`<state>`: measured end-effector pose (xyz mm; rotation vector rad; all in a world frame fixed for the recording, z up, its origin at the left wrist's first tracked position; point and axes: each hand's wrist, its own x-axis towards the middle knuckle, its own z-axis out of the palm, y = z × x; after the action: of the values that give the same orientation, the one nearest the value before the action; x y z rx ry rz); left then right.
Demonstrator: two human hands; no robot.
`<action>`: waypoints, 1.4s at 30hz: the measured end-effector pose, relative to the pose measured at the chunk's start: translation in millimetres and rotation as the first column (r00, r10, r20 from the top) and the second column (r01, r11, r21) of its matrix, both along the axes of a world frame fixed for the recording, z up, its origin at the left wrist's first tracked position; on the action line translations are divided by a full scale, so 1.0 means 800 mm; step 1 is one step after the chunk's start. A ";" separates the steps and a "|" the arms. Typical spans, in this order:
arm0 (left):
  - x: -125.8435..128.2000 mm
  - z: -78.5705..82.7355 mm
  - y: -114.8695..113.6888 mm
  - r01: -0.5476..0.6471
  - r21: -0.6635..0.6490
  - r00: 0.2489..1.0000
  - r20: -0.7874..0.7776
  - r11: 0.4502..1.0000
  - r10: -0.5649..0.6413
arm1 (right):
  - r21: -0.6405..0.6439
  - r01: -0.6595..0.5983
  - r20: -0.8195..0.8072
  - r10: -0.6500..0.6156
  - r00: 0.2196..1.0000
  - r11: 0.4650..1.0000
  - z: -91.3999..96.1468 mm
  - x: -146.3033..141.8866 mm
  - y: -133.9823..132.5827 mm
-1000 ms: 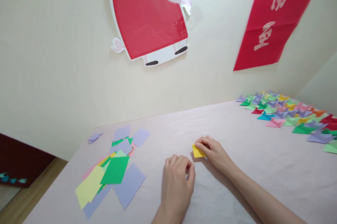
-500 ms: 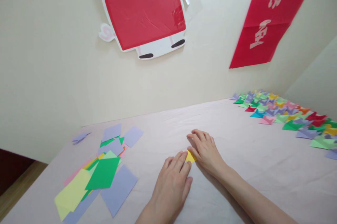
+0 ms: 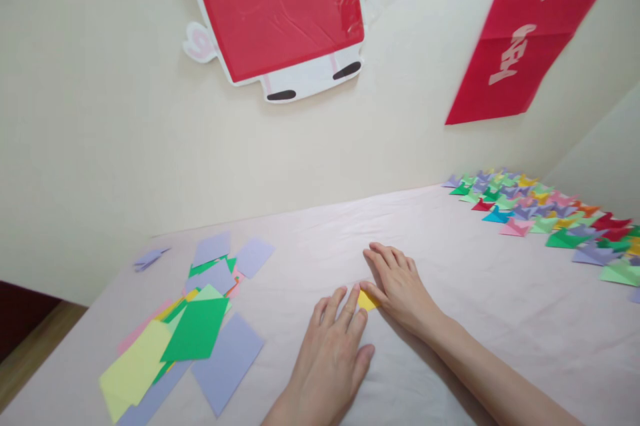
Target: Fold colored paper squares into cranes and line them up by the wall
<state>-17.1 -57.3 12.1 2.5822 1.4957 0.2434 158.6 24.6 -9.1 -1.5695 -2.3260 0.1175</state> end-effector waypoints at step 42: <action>-0.019 -0.003 -0.020 0.042 -0.014 0.997 0.058 0.999 -0.041 | -0.177 -0.534 -0.340 0.458 0.821 0.827 0.035 0.025 0.009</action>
<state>-32.0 -73.0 10.0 2.5682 1.4180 0.2974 178.4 32.2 19.2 -0.9074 -2.4950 0.7600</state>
